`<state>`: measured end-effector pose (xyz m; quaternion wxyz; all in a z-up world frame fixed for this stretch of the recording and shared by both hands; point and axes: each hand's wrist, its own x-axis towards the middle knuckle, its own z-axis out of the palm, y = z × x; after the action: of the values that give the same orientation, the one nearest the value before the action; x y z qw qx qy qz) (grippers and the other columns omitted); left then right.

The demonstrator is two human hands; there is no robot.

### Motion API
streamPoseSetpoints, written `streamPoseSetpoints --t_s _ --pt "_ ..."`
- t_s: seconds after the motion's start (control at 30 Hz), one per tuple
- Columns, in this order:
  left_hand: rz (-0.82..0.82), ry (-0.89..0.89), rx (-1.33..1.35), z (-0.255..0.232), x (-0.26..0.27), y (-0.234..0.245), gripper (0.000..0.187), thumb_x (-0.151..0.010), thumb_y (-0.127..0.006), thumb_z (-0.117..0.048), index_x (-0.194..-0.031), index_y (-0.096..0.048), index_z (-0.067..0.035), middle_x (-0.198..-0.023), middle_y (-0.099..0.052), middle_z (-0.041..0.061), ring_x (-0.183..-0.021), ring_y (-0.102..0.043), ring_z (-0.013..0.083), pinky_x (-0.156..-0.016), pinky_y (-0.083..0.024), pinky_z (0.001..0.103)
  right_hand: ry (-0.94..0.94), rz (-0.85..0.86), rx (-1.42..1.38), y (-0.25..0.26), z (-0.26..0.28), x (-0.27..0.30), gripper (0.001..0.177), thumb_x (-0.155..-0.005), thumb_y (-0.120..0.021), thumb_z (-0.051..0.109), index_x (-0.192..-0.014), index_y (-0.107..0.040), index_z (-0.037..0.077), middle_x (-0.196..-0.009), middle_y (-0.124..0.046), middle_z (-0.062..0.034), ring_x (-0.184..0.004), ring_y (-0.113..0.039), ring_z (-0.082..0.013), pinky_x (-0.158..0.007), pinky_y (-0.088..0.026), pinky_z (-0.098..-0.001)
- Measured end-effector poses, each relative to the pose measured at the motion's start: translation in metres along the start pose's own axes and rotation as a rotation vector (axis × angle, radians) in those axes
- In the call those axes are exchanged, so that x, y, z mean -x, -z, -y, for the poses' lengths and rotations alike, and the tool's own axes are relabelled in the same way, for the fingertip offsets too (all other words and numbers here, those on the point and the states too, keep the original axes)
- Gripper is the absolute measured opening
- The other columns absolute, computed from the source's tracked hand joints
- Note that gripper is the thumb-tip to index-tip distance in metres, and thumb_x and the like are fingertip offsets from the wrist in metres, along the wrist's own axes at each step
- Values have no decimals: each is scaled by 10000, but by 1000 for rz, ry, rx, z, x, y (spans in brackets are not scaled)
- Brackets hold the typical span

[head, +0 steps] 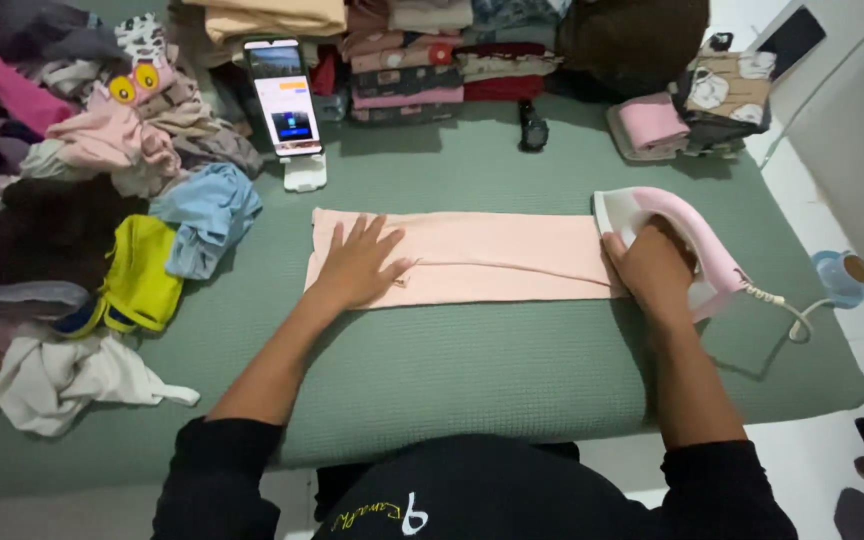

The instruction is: Ironing and folding a pink garment on a flat surface.

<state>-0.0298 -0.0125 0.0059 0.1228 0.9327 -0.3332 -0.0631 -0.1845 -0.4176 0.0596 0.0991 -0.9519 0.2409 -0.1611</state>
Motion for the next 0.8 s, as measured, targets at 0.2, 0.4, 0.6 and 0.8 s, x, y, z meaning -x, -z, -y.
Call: streamPoseSetpoints --t_s 0.2,0.4,0.6,0.8 --pt "19 -64 -48 12 3 4 752 -967 -433 -646 -1577 -366 -212 -1684 -232 127 -1547 -177 366 -1217 -102 603 59 -41 -56 -8 -9 -1 747 -899 -718 443 -1348 -550 -130 -1237 -636 -340 -1125 -618 -509 -972 -470 -571" --pt "3 -47 -62 16 3 5 797 -959 -424 -669 -1581 -338 -179 -1676 -250 80 -1548 -192 325 -1224 -128 548 37 -27 -5 -13 -14 -4 745 -913 -721 469 -1322 -557 -131 -1247 -632 -340 -1135 -614 -508 -962 -482 -567" --pt "-41 -4 28 28 2 -5 723 -1016 -414 -599 -1590 -357 -162 -1690 -288 57 -1566 -232 295 -1260 -159 503 29 -22 6 -9 -11 -4 739 -907 -714 476 -1327 -568 -115 -1259 -634 -331 -1140 -616 -506 -965 -481 -581" --pt "-38 11 -13 23 4 0 775 -972 -463 -616 -1582 -349 -151 -1675 -290 53 -1545 -237 279 -1245 -148 490 11 -36 -5 -5 -6 -13 751 -885 -735 453 -1317 -552 -133 -1246 -615 -346 -1116 -598 -515 -908 -449 -598"
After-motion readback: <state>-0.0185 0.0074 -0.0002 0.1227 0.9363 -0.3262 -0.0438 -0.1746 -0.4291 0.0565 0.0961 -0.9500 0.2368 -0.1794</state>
